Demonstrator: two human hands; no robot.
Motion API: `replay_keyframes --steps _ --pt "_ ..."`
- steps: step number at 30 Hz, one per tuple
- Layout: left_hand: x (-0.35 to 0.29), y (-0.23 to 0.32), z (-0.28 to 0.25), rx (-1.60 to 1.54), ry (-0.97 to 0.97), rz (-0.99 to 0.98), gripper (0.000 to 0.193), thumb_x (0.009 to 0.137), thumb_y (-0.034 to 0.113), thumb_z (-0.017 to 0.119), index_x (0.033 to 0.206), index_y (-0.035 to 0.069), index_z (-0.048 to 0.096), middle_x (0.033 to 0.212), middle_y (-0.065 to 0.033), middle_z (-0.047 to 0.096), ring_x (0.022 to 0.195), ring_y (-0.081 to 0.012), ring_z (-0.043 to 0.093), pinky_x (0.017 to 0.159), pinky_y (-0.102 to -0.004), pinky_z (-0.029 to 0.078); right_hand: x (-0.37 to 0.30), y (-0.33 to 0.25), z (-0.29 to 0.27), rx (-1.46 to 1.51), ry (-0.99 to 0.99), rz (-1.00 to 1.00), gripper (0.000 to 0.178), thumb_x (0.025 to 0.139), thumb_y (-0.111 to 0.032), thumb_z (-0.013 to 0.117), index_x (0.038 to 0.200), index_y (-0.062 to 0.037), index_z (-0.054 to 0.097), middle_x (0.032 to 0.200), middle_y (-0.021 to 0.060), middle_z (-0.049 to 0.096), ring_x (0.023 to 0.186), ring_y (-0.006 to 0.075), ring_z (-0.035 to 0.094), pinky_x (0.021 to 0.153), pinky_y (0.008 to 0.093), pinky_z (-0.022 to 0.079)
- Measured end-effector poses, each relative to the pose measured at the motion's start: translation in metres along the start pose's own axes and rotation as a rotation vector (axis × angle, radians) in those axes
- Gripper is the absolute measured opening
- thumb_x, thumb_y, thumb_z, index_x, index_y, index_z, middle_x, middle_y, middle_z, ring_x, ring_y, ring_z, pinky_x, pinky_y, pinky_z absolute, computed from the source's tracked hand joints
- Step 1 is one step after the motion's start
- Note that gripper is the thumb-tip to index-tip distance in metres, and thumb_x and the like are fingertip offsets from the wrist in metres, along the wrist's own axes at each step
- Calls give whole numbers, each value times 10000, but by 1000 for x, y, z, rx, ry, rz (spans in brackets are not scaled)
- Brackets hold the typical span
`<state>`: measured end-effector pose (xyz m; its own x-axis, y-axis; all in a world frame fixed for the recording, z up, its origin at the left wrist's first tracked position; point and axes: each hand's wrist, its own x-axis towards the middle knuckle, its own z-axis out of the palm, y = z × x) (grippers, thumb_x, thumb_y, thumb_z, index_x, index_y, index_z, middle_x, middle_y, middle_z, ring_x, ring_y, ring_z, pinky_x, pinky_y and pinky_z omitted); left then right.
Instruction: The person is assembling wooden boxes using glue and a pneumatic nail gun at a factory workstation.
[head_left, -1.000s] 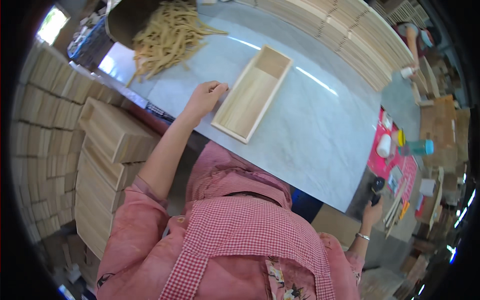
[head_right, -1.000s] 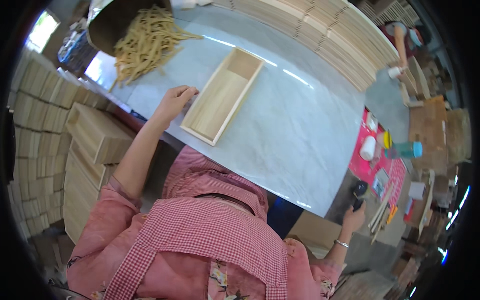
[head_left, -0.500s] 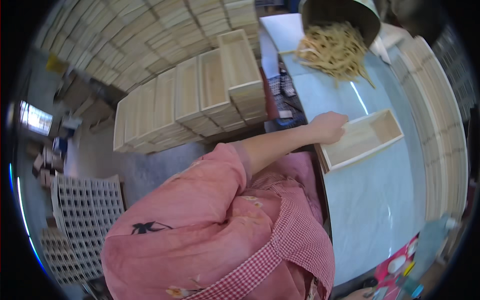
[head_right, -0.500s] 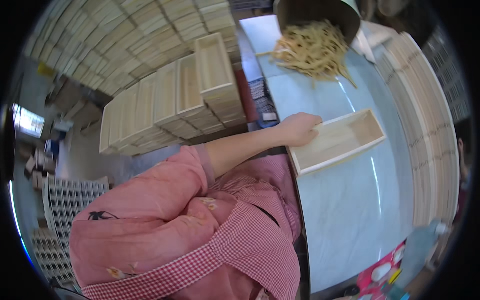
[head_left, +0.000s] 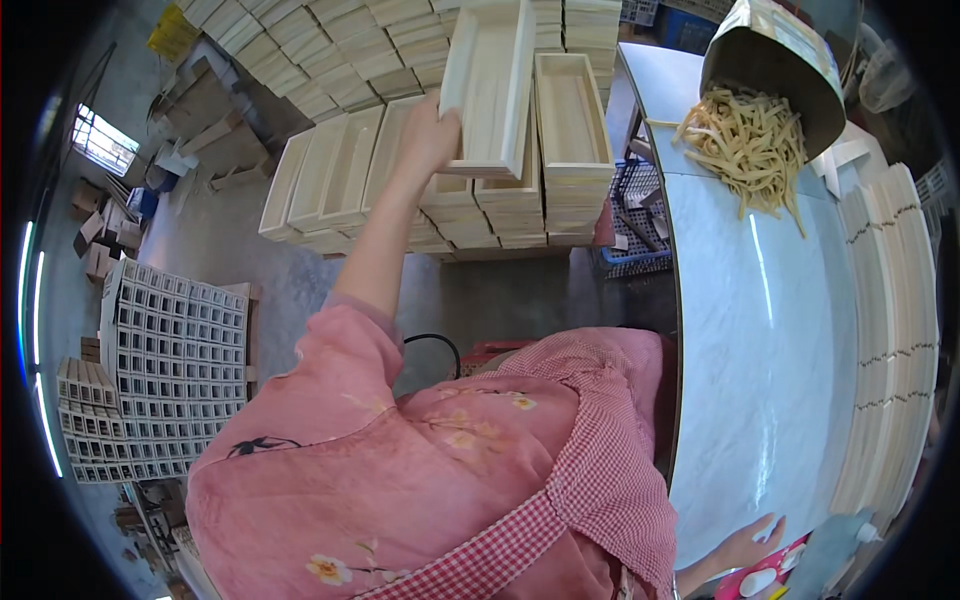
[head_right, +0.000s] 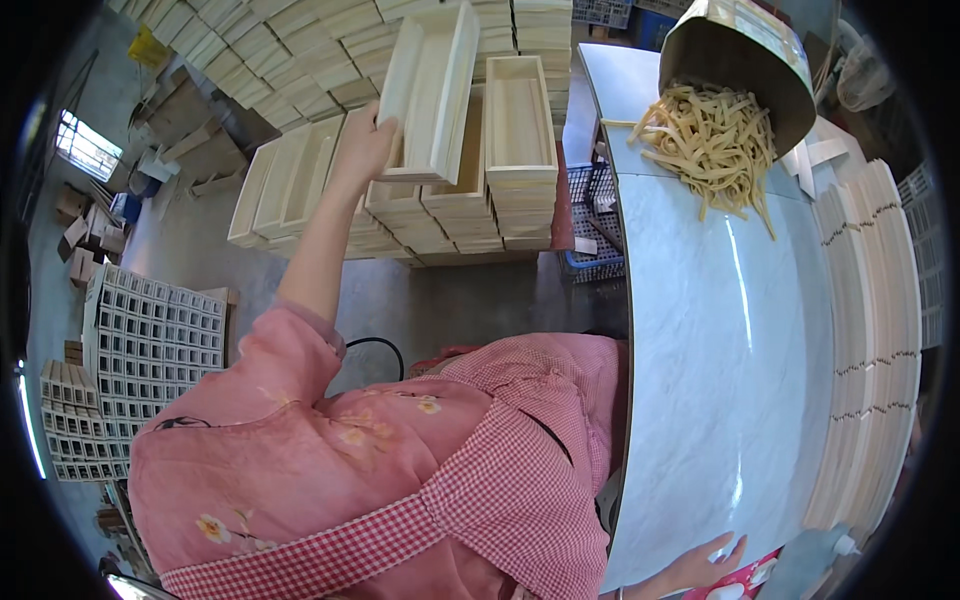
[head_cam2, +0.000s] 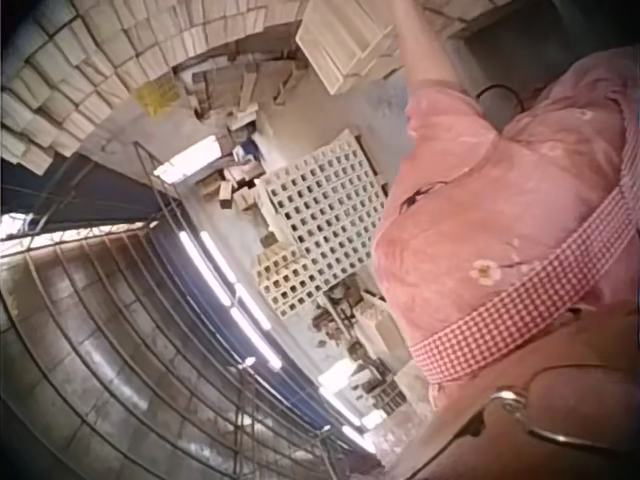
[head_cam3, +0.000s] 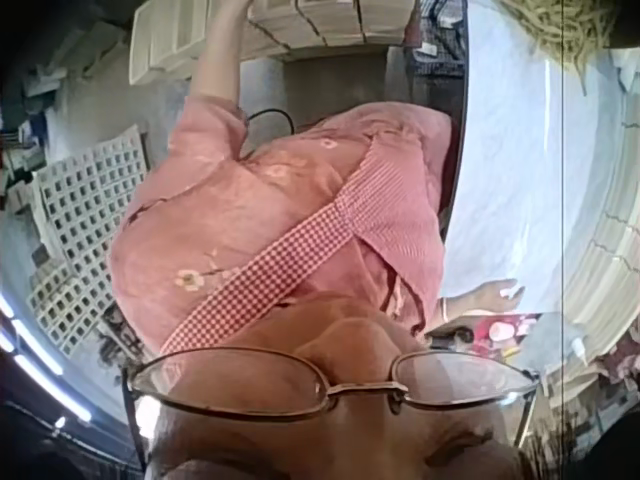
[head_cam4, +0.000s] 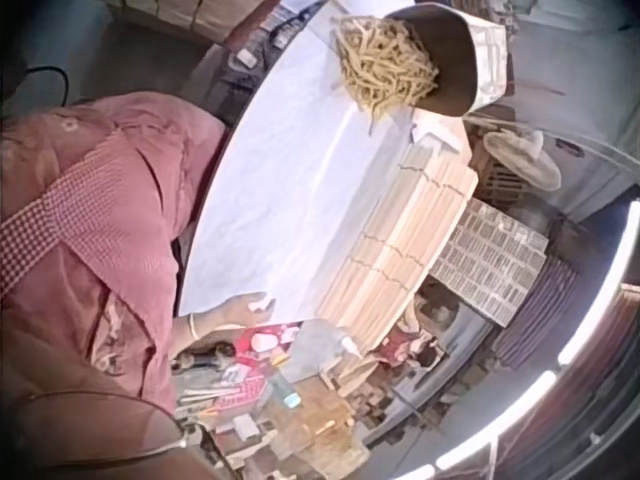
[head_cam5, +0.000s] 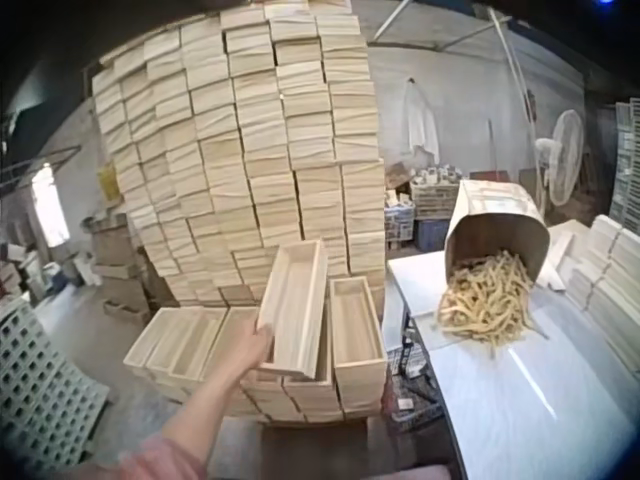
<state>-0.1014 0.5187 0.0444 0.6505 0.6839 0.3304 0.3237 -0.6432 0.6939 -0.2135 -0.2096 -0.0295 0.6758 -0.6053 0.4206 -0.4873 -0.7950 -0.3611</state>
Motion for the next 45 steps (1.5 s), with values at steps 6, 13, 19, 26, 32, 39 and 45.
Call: replay_keyframes --steps 6,13,19,26,32,39,45 --pt "14 -33 36 114 -96 -125 388 876 147 484 1166 -43 659 1069 -278 707 977 -478 649 836 -492 522 -13 -27 -6 22 -26 11 377 1039 -283 569 1322 -42 633 1309 153 656 1212 321 619 1075 400 488" --pt "19 -43 65 132 -102 -211 412 852 155 516 1165 -64 670 1067 -262 714 982 -443 665 841 -470 525 -14 -25 -11 31 -111 94 380 1047 -284 555 1340 -53 626 1338 137 646 1241 308 605 1101 393 473" --pt "19 -26 52 229 -244 -104 410 912 220 508 1165 -62 664 1096 -247 702 984 -414 664 848 -470 519 -26 -6 14 195 -112 -55 319 923 -135 676 1223 -28 659 1179 123 690 1083 279 636 976 373 485" --pt "19 -22 50 456 -17 184 417 1018 320 488 1196 -13 665 1160 -183 691 1010 -366 651 874 -436 503 -12 -45 2 243 -14 -125 320 845 -58 691 1160 -14 660 1140 135 684 1058 297 629 966 361 488" --pt "-14 70 110 264 46 516 381 1068 326 470 1096 9 679 1055 -143 674 904 -314 588 843 -398 469 14 -5 9 227 6 -87 288 842 -67 687 1122 -8 652 1140 135 671 1034 303 616 930 362 496" --pt "-114 160 209 -87 -421 695 342 1076 224 471 863 -5 608 864 -126 591 857 -280 514 831 -388 437 41 36 12 180 5 7 277 859 -109 703 1115 -10 661 1089 130 688 1001 295 634 898 359 506" --pt "-166 194 247 -102 -651 731 331 1067 174 492 817 -12 605 815 -109 587 873 -255 521 813 -377 444 128 114 12 187 130 166 302 941 -250 665 1099 7 654 913 142 703 819 314 670 741 411 531"
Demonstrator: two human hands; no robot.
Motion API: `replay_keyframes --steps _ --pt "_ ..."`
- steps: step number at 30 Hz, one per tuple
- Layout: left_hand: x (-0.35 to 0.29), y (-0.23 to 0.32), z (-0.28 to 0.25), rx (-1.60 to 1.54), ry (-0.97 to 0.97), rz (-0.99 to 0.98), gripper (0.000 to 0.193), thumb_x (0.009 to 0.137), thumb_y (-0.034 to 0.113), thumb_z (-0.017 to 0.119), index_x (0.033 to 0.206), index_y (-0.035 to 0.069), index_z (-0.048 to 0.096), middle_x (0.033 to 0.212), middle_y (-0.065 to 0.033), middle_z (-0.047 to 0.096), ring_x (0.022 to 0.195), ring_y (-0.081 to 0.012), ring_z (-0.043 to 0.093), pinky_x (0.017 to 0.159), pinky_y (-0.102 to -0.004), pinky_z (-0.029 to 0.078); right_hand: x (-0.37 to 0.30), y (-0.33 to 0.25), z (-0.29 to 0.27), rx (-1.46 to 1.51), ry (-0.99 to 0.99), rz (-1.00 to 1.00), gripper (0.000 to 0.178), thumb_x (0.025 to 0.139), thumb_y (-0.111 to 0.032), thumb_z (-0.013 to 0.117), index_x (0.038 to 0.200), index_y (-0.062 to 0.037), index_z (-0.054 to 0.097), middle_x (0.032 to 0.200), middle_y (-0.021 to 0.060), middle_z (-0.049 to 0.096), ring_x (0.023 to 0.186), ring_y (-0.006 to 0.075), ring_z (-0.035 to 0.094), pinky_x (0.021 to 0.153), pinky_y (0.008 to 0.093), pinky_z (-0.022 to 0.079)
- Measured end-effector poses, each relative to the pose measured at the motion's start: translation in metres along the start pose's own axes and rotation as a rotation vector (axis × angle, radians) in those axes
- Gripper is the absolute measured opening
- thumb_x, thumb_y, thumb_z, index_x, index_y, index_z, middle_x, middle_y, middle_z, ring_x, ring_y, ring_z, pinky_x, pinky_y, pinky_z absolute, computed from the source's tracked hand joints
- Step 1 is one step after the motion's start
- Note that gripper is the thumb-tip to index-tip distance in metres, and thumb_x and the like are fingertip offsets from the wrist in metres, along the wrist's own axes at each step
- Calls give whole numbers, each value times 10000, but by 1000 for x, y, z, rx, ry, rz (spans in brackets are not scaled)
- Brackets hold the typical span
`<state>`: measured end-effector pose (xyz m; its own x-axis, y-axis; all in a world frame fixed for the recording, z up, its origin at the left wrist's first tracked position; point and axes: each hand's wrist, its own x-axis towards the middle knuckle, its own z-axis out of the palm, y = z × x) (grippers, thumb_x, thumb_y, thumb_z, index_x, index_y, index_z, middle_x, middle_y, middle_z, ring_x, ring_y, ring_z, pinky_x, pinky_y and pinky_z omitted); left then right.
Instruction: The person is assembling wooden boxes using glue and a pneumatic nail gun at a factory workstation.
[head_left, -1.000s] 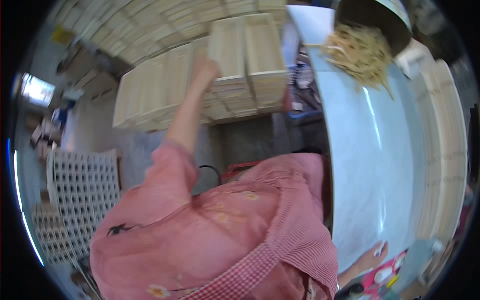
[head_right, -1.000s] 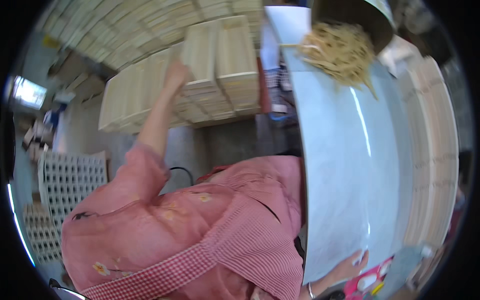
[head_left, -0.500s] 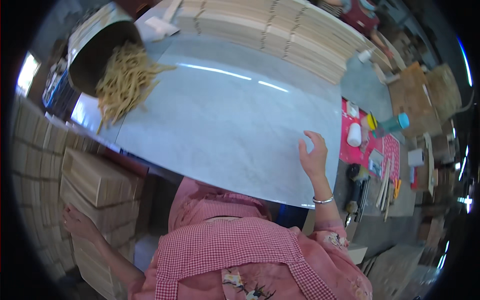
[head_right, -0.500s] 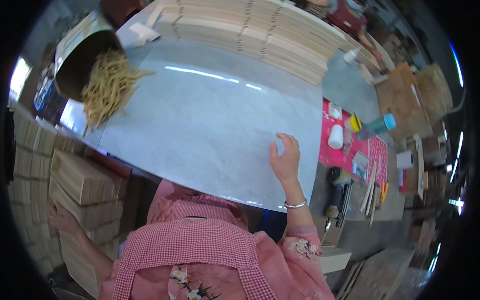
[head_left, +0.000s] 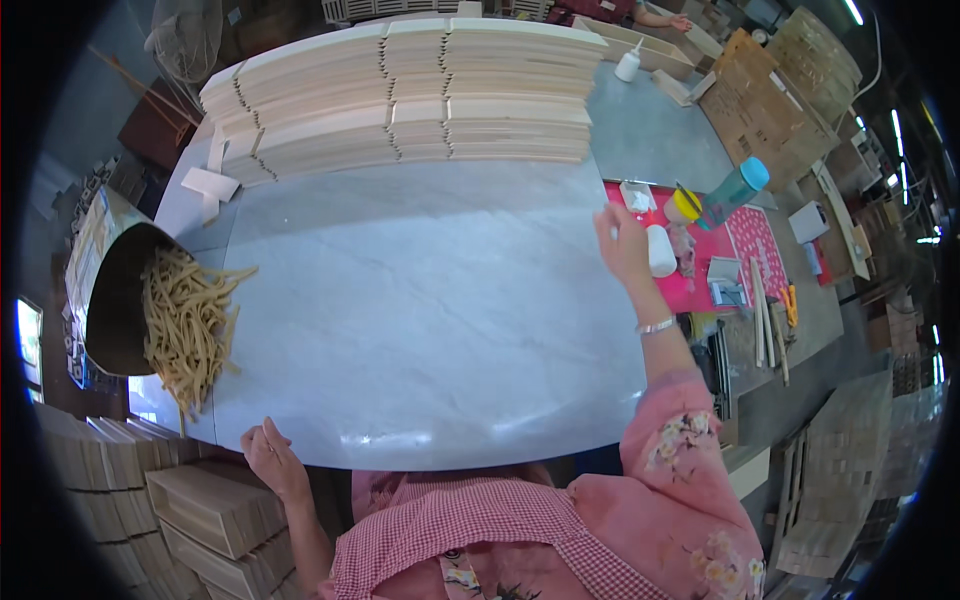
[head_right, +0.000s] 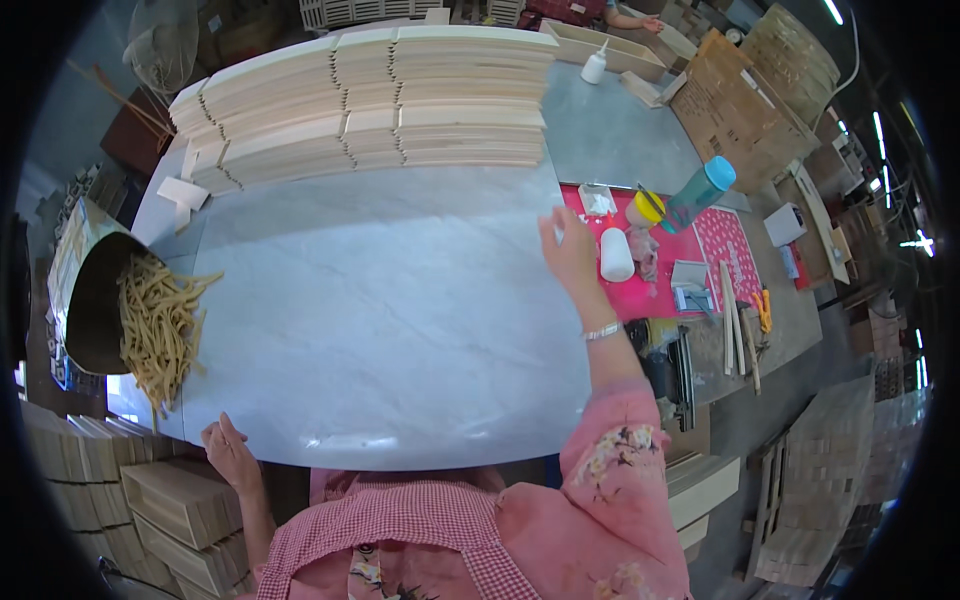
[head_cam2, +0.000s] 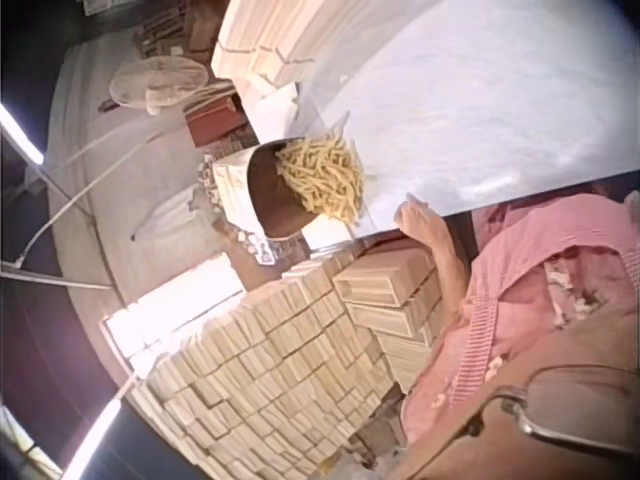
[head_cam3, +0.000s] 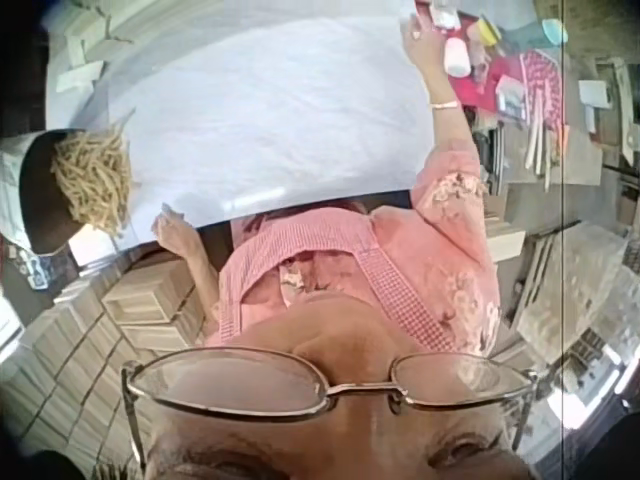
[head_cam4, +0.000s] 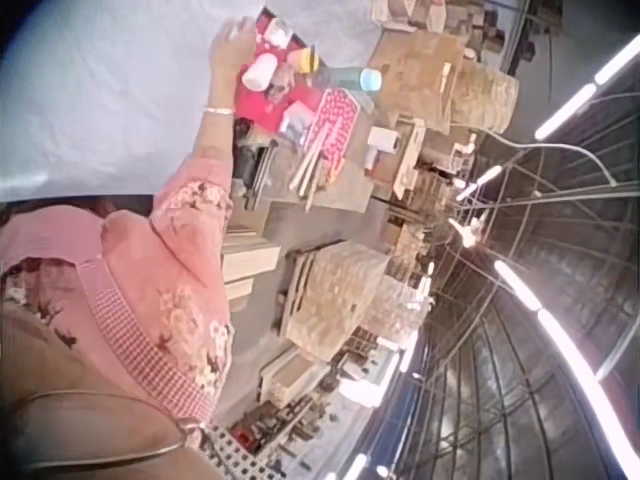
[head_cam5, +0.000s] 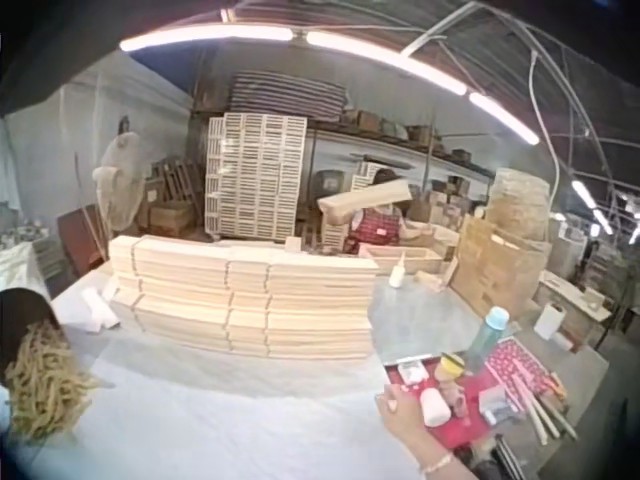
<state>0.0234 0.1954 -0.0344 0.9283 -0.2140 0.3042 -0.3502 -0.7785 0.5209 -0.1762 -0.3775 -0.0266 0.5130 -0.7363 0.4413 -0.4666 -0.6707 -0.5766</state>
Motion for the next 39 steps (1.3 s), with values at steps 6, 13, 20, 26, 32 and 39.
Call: replay_keyframes --steps 6,13,20,26,32,39 --pt "8 4 11 -115 48 -25 339 1065 183 507 819 -13 634 799 -95 591 881 -225 522 770 -348 447 156 36 25 -177 25 185 522 964 -428 583 1143 57 654 1018 213 723 899 404 680 794 448 538" --pt "9 -2 10 -115 43 -165 320 1059 182 527 846 -20 654 814 -88 617 879 -212 526 743 -329 450 220 25 47 -225 -161 463 594 956 -453 596 1048 124 702 1032 245 736 951 397 700 844 434 550" --pt "15 -4 13 -107 24 -126 268 1040 142 544 860 -22 653 868 -88 633 880 -212 532 762 -330 453 238 28 70 -151 -161 529 593 894 -466 670 1013 113 721 970 252 739 901 388 708 840 427 551" --pt "35 23 20 -95 47 19 174 1012 104 564 911 -11 647 893 -84 641 871 -213 540 793 -336 459 238 37 57 14 -111 571 654 829 -533 671 962 105 726 933 224 727 826 336 681 756 396 545" --pt "124 103 70 -827 -249 -338 279 976 233 655 1149 15 646 1040 -79 658 963 -166 600 880 -299 479 201 38 46 406 80 690 511 814 -597 681 834 -86 669 669 42 530 579 141 425 512 338 414" --pt "296 193 169 -1456 -614 -777 1081 874 523 774 1516 -140 212 1497 -364 346 1367 -465 451 1107 -530 425 131 10 28 406 50 725 629 863 -603 625 899 24 657 837 145 628 587 207 519 459 314 447"
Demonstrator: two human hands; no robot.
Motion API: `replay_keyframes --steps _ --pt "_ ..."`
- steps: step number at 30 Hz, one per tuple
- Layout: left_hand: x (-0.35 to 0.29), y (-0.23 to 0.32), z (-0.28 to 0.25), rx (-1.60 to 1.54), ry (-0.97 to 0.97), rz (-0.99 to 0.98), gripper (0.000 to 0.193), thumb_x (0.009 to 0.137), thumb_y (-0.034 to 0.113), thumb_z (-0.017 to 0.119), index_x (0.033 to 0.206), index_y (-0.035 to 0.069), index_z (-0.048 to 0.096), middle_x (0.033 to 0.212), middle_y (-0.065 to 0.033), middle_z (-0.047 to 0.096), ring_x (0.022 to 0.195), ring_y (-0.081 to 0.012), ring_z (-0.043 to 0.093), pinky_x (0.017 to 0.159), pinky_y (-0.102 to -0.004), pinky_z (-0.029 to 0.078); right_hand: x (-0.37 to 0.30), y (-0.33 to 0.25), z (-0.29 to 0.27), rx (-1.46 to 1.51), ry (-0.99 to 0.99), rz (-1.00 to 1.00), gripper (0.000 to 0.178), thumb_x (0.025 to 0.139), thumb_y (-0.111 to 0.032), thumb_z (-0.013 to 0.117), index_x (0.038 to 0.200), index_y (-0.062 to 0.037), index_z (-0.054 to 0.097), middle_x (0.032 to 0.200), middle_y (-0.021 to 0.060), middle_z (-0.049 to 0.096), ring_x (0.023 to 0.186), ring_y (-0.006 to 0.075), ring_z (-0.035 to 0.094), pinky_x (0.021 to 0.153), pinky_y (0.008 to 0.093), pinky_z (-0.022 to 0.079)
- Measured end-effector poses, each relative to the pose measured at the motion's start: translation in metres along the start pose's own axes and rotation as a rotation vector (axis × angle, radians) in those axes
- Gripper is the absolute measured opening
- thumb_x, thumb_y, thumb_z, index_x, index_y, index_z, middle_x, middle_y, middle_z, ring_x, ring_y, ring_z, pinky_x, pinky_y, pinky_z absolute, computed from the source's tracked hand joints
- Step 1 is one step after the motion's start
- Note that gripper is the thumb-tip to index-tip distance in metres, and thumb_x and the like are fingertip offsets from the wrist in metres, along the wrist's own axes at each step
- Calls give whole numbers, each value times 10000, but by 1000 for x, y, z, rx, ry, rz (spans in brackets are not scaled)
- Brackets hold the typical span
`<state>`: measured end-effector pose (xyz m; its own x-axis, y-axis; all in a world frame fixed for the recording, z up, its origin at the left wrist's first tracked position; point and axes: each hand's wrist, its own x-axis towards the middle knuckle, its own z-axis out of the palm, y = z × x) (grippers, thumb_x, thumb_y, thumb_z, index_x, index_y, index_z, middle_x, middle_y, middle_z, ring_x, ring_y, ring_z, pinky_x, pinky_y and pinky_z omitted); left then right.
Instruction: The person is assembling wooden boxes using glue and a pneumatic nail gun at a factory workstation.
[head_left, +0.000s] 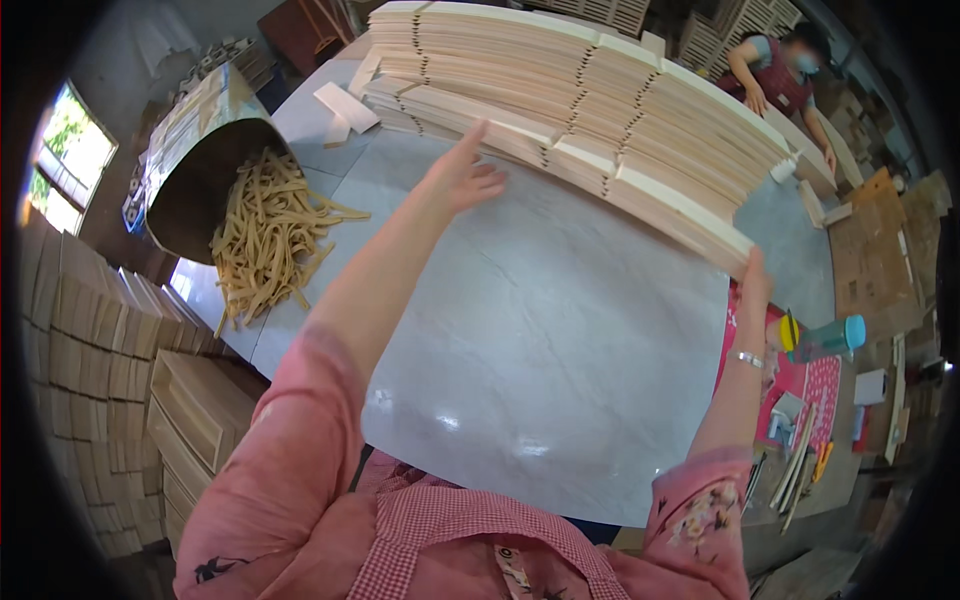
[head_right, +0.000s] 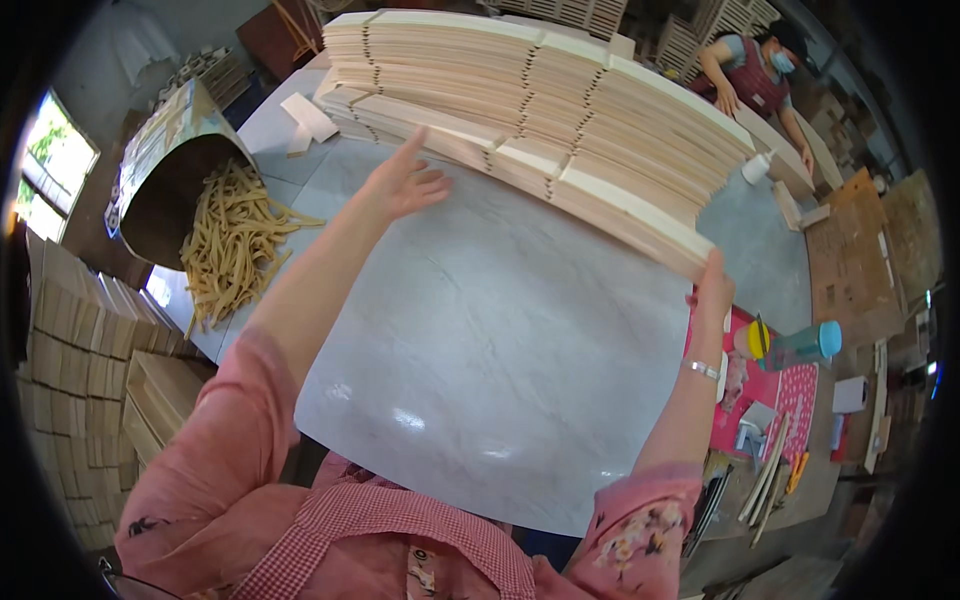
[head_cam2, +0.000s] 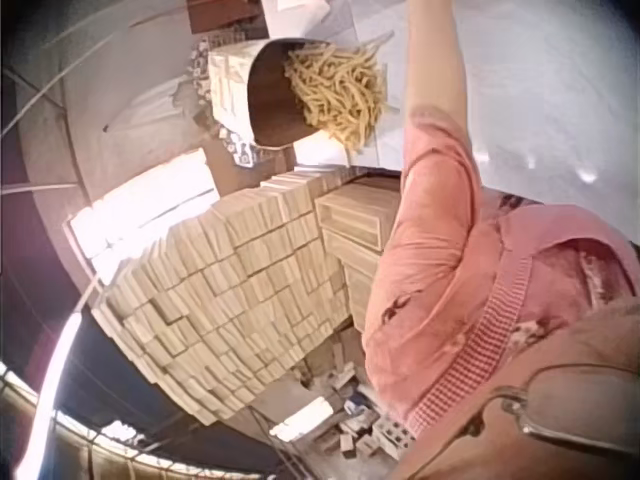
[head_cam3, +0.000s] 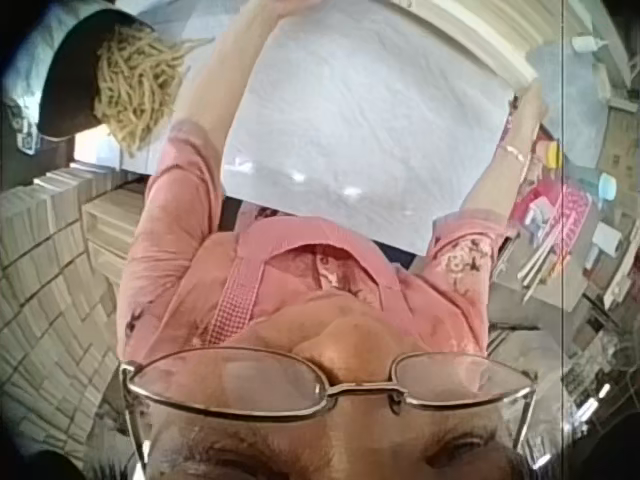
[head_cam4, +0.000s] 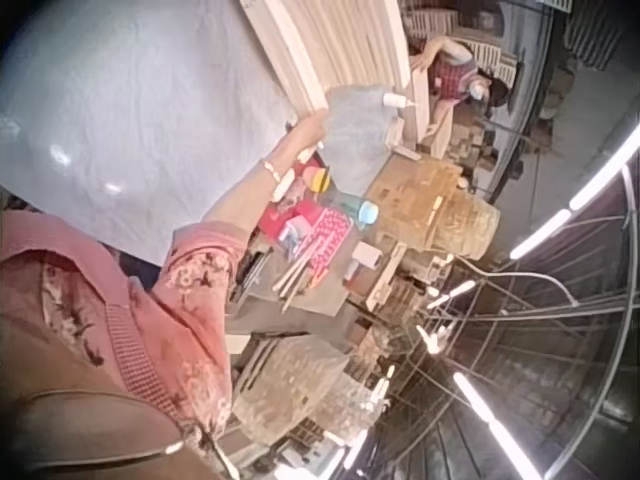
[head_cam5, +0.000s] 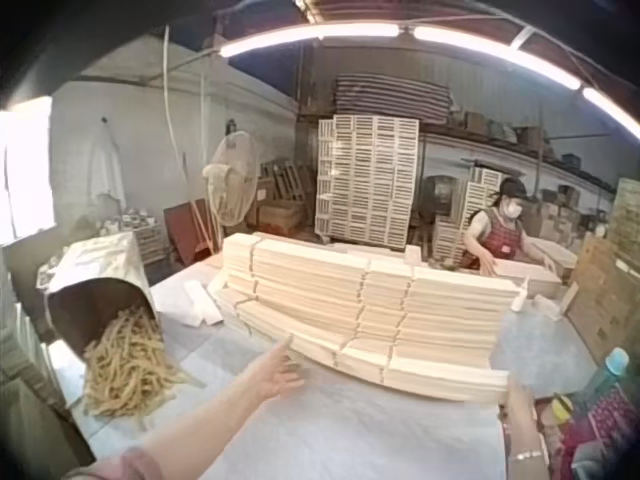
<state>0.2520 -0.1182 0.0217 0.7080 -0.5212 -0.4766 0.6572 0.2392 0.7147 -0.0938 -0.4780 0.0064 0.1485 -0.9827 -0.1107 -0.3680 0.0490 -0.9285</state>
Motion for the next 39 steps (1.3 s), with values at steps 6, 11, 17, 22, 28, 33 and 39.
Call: replay_keyframes --steps 6,11,17,22,28,33,39 --pt "13 -27 21 -84 69 88 547 894 172 722 1312 -90 485 1160 -256 596 965 -351 656 803 -418 610 -75 23 -29 77 -3 -168 592 960 -530 573 1092 37 682 885 125 663 628 186 546 455 284 427" --pt "-98 -88 -5 -174 51 25 429 908 109 688 1242 -105 526 1121 -216 620 902 -293 676 680 -340 625 -96 114 -155 -17 19 -162 508 1012 -447 561 1183 10 705 873 73 700 595 129 543 465 252 409" --pt "-241 -159 -65 -253 86 -159 327 938 42 671 1201 -122 567 1117 -191 635 970 -249 651 866 -333 575 -192 178 -240 -147 -84 -59 305 1004 -280 630 1045 12 708 860 86 682 713 132 570 619 263 514" --pt "-279 -174 -94 -172 200 -281 334 970 72 660 1207 -136 548 1120 -200 586 1022 -276 605 996 -428 544 -244 154 -243 -502 111 -264 260 966 -208 647 1071 27 686 920 134 702 759 220 616 768 316 525" --pt "-264 -174 -90 -114 125 -248 371 984 91 650 1241 -143 519 1152 -216 579 1061 -290 607 996 -422 554 -262 179 -281 -1002 146 -231 447 894 -252 707 1259 -16 607 1109 146 694 976 322 663 894 420 488" --pt "-251 -178 -66 -121 140 -234 371 992 102 645 1235 -148 519 1151 -223 585 1051 -294 621 976 -405 570 -251 204 -282 -1175 159 -243 535 875 -288 718 1321 -34 565 1123 150 689 1022 349 663 929 484 464" --pt "-247 -162 -84 71 25 -336 422 961 106 683 1267 -131 513 1197 -232 581 1048 -269 630 943 -371 577 -221 201 -288 -1209 211 -50 549 879 -295 714 1334 -33 553 1165 170 669 1054 340 649 927 505 470"
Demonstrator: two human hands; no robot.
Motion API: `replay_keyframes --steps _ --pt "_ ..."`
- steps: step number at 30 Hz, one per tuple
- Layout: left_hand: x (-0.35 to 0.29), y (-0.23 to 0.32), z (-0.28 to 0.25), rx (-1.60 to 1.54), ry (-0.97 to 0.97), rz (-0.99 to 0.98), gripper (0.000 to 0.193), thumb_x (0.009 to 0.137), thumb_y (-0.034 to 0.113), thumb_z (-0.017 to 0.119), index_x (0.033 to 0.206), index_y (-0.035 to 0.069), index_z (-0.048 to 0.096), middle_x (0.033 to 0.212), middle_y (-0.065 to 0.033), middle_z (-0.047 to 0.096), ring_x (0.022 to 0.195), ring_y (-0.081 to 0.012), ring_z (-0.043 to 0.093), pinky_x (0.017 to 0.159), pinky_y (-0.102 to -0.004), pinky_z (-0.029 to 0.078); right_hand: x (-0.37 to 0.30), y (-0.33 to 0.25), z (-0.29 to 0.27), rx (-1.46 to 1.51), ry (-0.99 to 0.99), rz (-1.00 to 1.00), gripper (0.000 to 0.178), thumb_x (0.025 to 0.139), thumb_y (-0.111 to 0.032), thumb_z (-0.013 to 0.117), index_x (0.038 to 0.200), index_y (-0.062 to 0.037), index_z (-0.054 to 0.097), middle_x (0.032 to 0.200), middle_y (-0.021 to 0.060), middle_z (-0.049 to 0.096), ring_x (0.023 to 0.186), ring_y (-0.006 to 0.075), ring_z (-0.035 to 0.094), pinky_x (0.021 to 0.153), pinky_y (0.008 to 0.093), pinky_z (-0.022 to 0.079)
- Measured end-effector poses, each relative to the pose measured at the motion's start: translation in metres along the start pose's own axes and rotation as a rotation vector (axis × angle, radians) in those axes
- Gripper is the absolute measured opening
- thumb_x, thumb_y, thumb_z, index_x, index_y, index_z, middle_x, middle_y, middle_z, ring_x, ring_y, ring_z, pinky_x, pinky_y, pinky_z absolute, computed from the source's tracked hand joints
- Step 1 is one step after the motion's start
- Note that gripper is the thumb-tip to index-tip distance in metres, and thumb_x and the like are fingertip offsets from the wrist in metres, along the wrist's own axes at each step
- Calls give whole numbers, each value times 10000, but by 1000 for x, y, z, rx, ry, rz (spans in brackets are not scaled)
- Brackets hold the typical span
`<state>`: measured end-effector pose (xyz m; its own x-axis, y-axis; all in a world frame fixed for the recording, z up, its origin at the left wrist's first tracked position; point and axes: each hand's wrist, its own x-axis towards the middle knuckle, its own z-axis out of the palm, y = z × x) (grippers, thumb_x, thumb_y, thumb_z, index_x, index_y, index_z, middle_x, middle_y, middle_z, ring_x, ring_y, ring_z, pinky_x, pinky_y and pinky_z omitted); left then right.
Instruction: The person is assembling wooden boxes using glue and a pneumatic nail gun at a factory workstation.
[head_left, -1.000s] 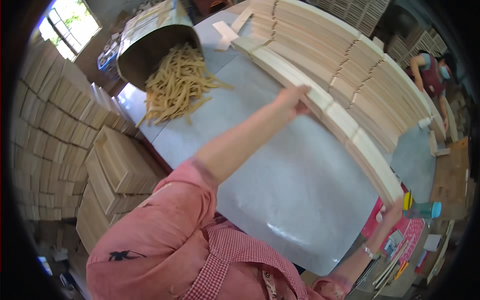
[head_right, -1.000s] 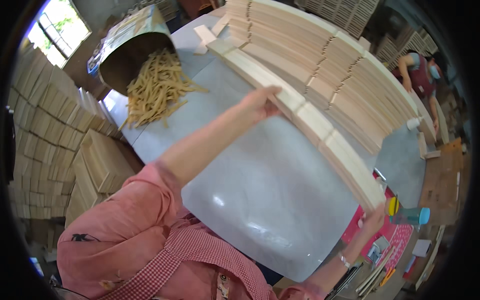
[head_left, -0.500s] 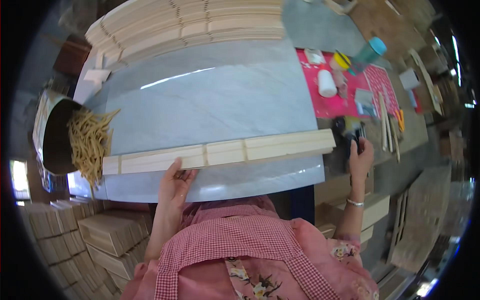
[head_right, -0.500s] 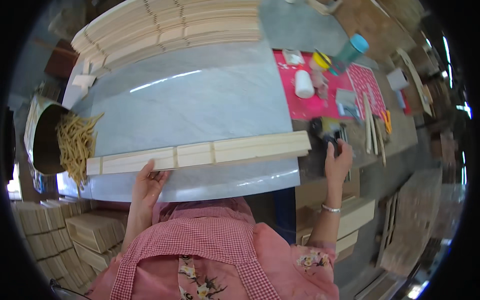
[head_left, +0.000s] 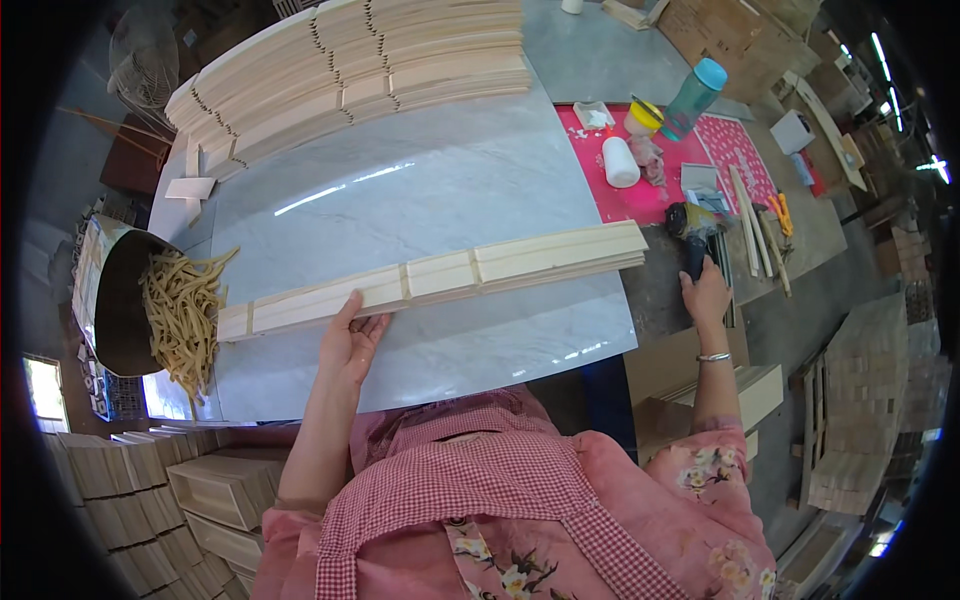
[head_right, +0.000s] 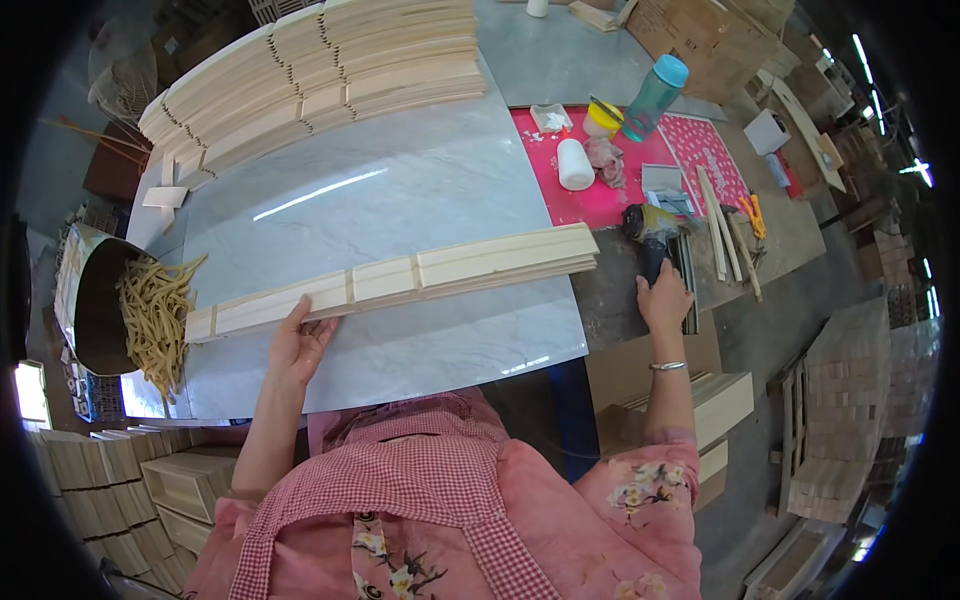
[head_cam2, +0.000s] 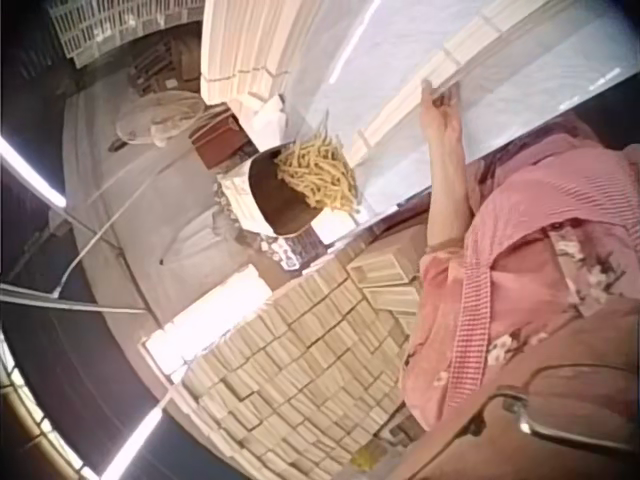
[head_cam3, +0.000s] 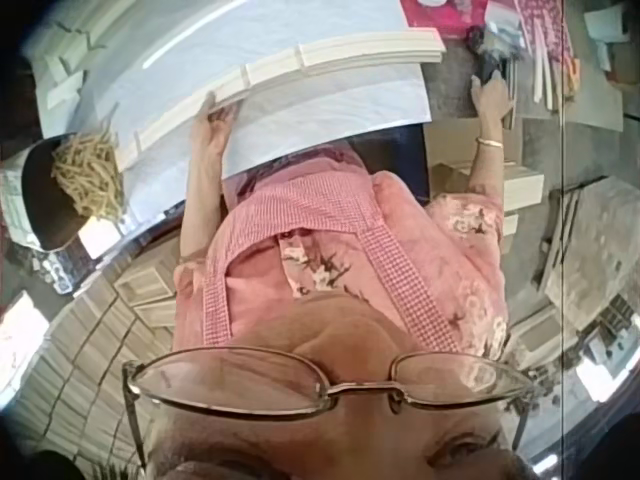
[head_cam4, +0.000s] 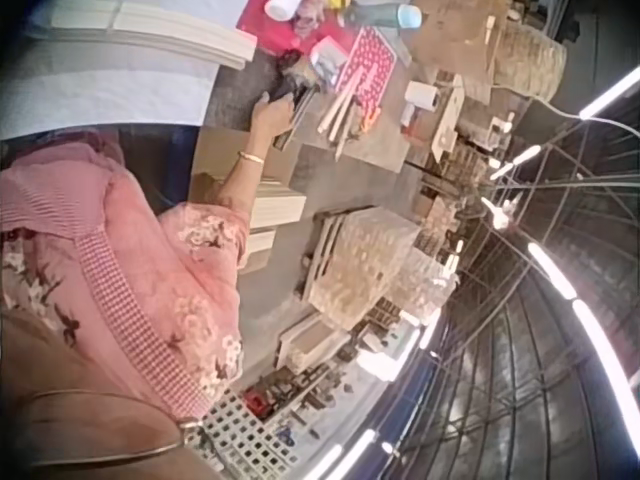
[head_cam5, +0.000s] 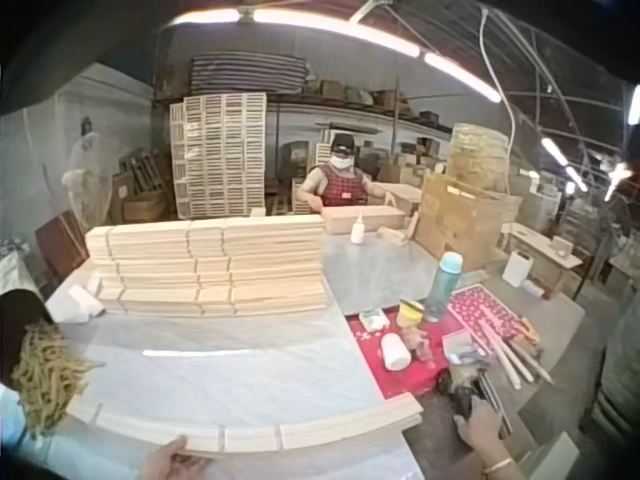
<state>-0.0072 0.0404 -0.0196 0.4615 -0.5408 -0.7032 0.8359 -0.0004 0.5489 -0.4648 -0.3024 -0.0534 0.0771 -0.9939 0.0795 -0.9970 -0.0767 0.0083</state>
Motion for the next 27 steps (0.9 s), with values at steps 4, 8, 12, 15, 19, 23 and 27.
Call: replay_keyframes --steps 4,8,12,15,19,23,27 --pt "-10 11 -27 198 -71 -109 483 930 107 722 1302 -112 506 1246 -239 575 1049 -243 636 917 -341 579 -3 -34 -33 67 100 -92 617 856 -315 748 1356 -15 547 1294 192 608 1142 379 608 984 479 469" --pt "-33 33 -19 869 -168 69 553 866 118 777 1327 -56 526 1299 -219 571 1066 -234 632 896 -337 568 -16 -107 -76 413 149 -703 777 689 -280 841 1356 -13 547 1376 168 582 1215 349 577 1025 419 465" --pt "-32 60 -11 2001 -131 1335 619 692 167 872 1255 76 633 1320 -136 595 1113 -282 605 899 -379 525 -27 -166 -81 187 139 -1140 746 648 -287 864 1296 -52 578 1249 133 620 1162 307 592 991 421 473" --pt "6 90 -30 2157 -138 1185 580 675 185 865 1207 70 663 1240 -120 618 1103 -306 588 946 -396 495 -14 -190 -65 -37 -242 -1081 644 655 -290 864 1208 -81 609 1172 116 613 1093 297 581 958 399 480" --pt "9 105 -29 2187 -107 830 574 678 170 848 1209 64 657 1190 -108 619 1063 -309 589 937 -379 494 -3 -199 -54 -7 -277 -1138 538 656 -270 851 1105 -88 618 1096 106 603 1032 298 578 906 393 494" --pt "32 116 -32 2141 -45 836 569 670 163 838 1198 61 653 1154 -106 616 1034 -312 589 919 -378 496 8 -213 -47 41 -227 -1133 441 669 -243 824 1032 -87 628 1085 93 609 1017 296 584 865 380 505" --pt "44 126 -36 2086 29 1005 558 661 158 832 1181 59 654 1134 -108 613 1010 -314 590 897 -387 499 23 -232 -38 126 -34 -1114 435 669 -238 826 1022 -88 621 1061 97 612 1023 292 597 882 401 502"
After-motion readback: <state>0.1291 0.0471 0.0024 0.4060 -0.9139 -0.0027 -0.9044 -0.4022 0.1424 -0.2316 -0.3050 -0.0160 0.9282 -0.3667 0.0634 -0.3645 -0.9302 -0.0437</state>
